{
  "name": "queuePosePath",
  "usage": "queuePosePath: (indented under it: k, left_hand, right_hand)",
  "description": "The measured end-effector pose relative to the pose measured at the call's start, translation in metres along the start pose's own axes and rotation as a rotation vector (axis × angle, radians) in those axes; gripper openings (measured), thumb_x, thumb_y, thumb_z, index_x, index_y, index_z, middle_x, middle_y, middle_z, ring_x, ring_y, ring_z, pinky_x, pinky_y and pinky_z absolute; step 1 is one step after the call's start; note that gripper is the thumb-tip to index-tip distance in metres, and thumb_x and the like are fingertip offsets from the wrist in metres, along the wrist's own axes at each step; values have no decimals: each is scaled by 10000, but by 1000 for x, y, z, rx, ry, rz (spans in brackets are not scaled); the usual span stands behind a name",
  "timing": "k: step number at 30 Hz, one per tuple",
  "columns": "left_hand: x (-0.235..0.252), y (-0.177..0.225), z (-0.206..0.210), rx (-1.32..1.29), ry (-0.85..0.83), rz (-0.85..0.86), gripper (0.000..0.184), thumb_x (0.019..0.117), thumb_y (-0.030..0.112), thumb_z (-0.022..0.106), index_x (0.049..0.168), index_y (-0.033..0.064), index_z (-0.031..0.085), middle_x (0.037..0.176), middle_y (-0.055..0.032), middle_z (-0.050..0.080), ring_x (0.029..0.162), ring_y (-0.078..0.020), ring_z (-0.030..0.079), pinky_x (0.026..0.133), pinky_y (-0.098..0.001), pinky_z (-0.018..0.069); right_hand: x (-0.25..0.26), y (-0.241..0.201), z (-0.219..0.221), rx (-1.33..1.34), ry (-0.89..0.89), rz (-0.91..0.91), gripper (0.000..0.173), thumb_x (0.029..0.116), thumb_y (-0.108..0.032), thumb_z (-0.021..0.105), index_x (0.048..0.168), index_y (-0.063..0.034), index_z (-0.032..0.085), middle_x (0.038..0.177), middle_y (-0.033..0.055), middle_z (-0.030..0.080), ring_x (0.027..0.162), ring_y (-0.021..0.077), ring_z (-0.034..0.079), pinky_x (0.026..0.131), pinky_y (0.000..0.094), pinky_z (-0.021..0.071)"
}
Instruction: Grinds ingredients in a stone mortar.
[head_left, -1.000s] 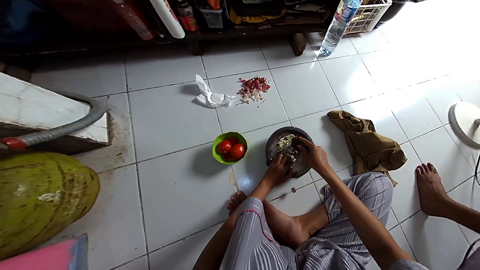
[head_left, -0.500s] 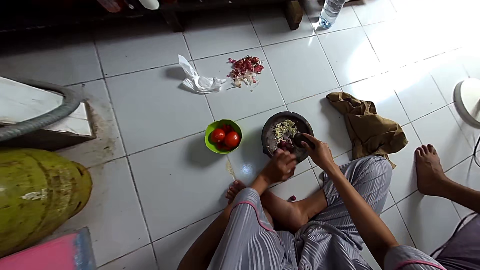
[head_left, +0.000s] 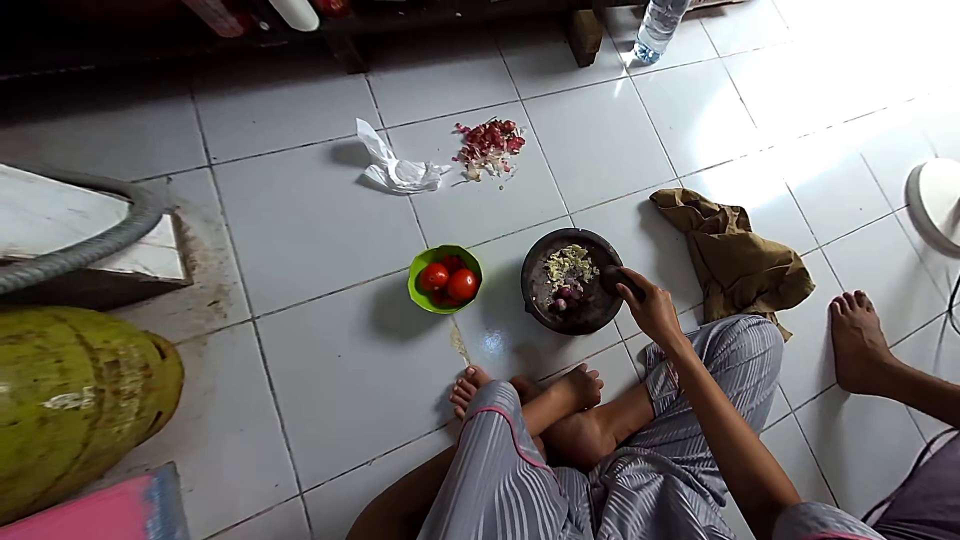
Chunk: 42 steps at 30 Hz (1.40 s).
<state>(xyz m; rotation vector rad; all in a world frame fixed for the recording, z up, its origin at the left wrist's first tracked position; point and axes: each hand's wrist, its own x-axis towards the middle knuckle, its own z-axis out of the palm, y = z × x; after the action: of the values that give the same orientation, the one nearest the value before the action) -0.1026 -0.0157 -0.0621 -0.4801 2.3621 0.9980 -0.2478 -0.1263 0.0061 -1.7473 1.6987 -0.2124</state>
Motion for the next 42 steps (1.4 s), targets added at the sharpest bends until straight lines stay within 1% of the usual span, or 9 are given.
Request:
queuePosePath:
  k: [4, 7, 12, 16, 22, 27, 31, 37, 42]
  left_hand:
    - [-12, -11, -2, -175, 199, -10, 181, 983, 6, 591, 1128, -36, 690, 1223, -223, 646, 1221, -401, 574, 1026, -565, 413]
    - [-32, -29, -15, -279, 823, -59, 140, 902, 87, 730, 992, -17, 753, 1001, -227, 727, 1012, -427, 691, 911, -593, 510]
    - [-46, -67, -47, -273, 1151, -356, 319, 921, 111, 720, 1227, 22, 716, 1148, -225, 694, 1135, -421, 633, 981, -588, 460]
    - [-41, -87, -36, -342, 1150, -506, 383, 960, 130, 678, 1313, -14, 641, 1301, -272, 608, 1254, -468, 541, 1052, -620, 396]
    - [-24, -91, -17, -289, 1071, -423, 442, 1022, 256, 585, 1370, -16, 604, 1428, -241, 558, 1345, -457, 487, 1114, -597, 356]
    - [-13, -81, -25, -286, 994, -387, 435, 1034, 288, 556, 1388, 41, 611, 1399, -245, 579, 1362, -460, 471, 1146, -590, 319]
    - [-11, -77, -25, -280, 1037, -378, 405, 1042, 289, 539, 1331, 25, 641, 1310, -252, 623, 1281, -450, 541, 1094, -591, 373]
    - [-10, -65, -5, -84, 1054, -361, 443, 1059, 269, 464, 1331, -44, 620, 1350, -265, 616, 1274, -444, 577, 1075, -591, 404]
    - [-7, -71, 0, -81, 1014, -378, 515, 1066, 330, 441, 1460, 8, 522, 1469, -232, 540, 1344, -401, 534, 1105, -549, 381]
  right_hand:
    - [-2, 2, 3, 2, -5, 5, 434, 1069, -315, 566, 1461, -128, 592, 1134, 215, 738, 1025, 413, 709, 927, 594, 520]
    - [-2, 3, 3, 17, 11, -7, 427, 1068, -305, 570, 1451, -119, 600, 1119, 227, 737, 1016, 426, 706, 917, 608, 515]
    - [2, 2, 4, 4, 6, 19, 432, 1071, -320, 563, 1463, -141, 590, 1126, 226, 735, 1033, 425, 703, 929, 607, 510]
    - [2, 2, 4, -8, 9, 27, 433, 1069, -318, 560, 1463, -140, 590, 1123, 224, 736, 1033, 431, 703, 923, 617, 511]
    - [11, 0, 6, -14, 18, 32, 428, 1073, -307, 558, 1464, -135, 588, 1135, 229, 733, 1044, 437, 699, 935, 619, 506]
    - [20, -14, 9, -13, 5, 27, 431, 1072, -296, 566, 1474, -142, 579, 1171, 235, 724, 1076, 451, 689, 944, 633, 498]
    - [23, -26, 14, -53, -28, -10, 436, 1067, -309, 575, 1480, -169, 577, 1099, 231, 739, 1029, 445, 700, 908, 623, 510]
    - [19, -35, 34, -193, -103, -185, 429, 1038, -324, 600, 1457, -233, 612, 1052, 231, 739, 972, 435, 703, 858, 597, 521]
    - [24, -32, 25, -218, -51, -98, 421, 1046, -344, 586, 1456, -250, 612, 1036, 221, 750, 971, 441, 708, 850, 616, 516]
